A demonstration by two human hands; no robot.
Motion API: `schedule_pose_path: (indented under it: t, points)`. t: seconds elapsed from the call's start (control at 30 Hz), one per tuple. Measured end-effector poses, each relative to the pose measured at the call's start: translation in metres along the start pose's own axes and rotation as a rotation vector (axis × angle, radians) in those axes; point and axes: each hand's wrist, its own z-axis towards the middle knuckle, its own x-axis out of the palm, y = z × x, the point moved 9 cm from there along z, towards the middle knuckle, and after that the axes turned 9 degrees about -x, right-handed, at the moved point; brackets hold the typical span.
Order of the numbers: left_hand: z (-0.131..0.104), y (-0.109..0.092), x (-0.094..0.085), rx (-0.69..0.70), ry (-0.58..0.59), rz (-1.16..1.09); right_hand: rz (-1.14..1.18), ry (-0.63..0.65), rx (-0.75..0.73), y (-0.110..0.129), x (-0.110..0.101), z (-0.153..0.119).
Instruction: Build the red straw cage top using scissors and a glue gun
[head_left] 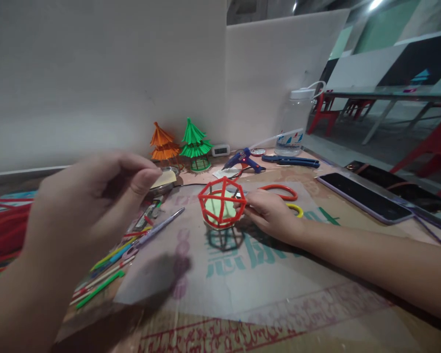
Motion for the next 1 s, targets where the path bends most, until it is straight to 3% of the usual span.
schedule_pose_path:
  t: [0.07, 0.2, 0.6, 0.8, 1.0]
  points:
    - [-0.001, -0.011, 0.005, 0.056, 0.009, 0.063, 0.009, 0.006, 0.003, 0.0, 0.001, -0.001]
    - [-0.003, -0.027, 0.03, 0.237, 0.212, 0.102, 0.008, -0.024, -0.04, 0.004, -0.002, -0.001]
    - [-0.032, -0.043, 0.082, 0.364, 0.463, -0.041, 0.001, -0.053, -0.242, 0.029, -0.007, 0.0]
    - [-0.042, -0.044, 0.097, 0.266, 0.61, -0.177, -0.02, -0.038, -0.312, 0.039, -0.008, 0.003]
    - [-0.041, -0.038, 0.099, 0.156, 0.615, -0.246, -0.08, -0.021, -0.343, 0.044, -0.008, 0.002]
